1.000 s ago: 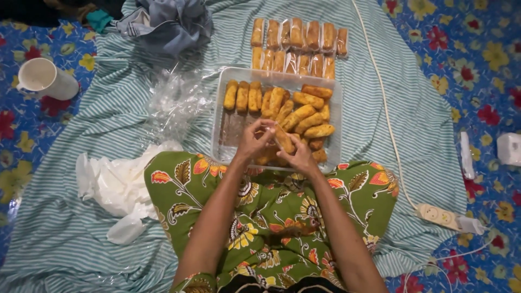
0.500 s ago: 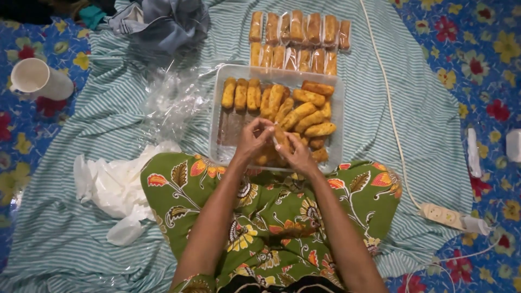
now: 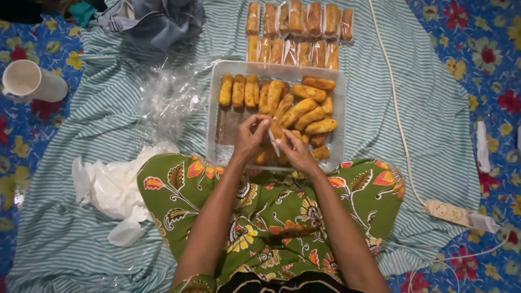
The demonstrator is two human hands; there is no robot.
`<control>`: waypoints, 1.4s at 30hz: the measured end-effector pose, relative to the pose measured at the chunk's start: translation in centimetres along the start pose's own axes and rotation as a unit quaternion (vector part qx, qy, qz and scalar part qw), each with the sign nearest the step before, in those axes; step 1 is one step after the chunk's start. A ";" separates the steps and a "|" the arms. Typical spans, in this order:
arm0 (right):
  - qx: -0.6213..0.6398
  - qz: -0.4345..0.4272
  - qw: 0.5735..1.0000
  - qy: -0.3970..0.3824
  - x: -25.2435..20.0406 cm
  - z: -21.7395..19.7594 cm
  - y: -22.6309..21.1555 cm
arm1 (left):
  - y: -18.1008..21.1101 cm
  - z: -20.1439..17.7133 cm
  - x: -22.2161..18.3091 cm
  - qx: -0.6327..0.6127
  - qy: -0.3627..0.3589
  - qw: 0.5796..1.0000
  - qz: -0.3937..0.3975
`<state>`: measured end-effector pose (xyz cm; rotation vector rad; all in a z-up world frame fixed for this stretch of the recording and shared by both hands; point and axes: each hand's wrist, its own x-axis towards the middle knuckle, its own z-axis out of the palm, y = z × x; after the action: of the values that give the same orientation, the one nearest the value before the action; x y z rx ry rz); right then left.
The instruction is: Wrapping individual fried food items in small paper sheets and arranging them in a tray.
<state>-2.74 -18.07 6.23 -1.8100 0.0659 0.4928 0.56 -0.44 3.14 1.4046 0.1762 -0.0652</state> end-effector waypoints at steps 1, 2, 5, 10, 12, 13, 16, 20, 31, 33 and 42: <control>0.000 0.000 1.000 0.000 0.5 -0.1 0.8 | -0.1 -0.1 0.1 0.000 0.000 1.000 0.000; 0.017 -0.006 1.000 -0.004 1.0 -0.2 1.7 | -0.2 -0.3 0.1 -0.011 0.008 1.000 -0.002; 0.062 -0.016 0.998 -0.010 1.2 0.0 2.3 | 0.7 -0.2 -0.4 -0.030 0.024 0.999 -0.018; 0.155 -0.027 0.987 -0.021 -1.3 0.4 -1.1 | 2.7 0.1 -1.3 -0.040 0.014 0.999 -0.034; 0.189 -0.003 0.982 -0.008 -2.9 0.5 -3.3 | 1.6 -0.3 -0.9 -0.048 0.007 0.998 -0.042; 0.187 -0.005 0.982 -0.008 -2.6 0.3 -2.2 | 1.6 -0.4 -1.0 -0.050 0.006 0.998 -0.040; 0.152 -0.003 0.988 -0.017 -2.3 0.2 -0.8 | 0.9 -0.7 -0.8 -0.034 0.007 0.999 -0.036; 0.252 0.066 0.965 0.010 -1.9 0.8 -1.8 | 1.3 -1.1 -1.1 0.012 0.037 0.999 -0.008; 0.306 0.069 0.949 0.031 10.4 -4.2 -0.3 | -2.8 -1.0 0.1 0.156 0.025 0.987 0.044; 0.265 0.088 0.960 0.024 15.2 -6.1 2.0 | -2.3 -0.8 -0.1 0.203 0.001 0.977 0.064; 0.187 0.047 0.978 0.077 24.2 -7.0 -5.9 | -3.1 -0.3 1.1 0.278 -0.042 0.957 0.073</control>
<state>23.09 -17.83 4.29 -1.4748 0.3307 0.3756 1.18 -0.56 -0.11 1.9694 -0.0236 -0.0541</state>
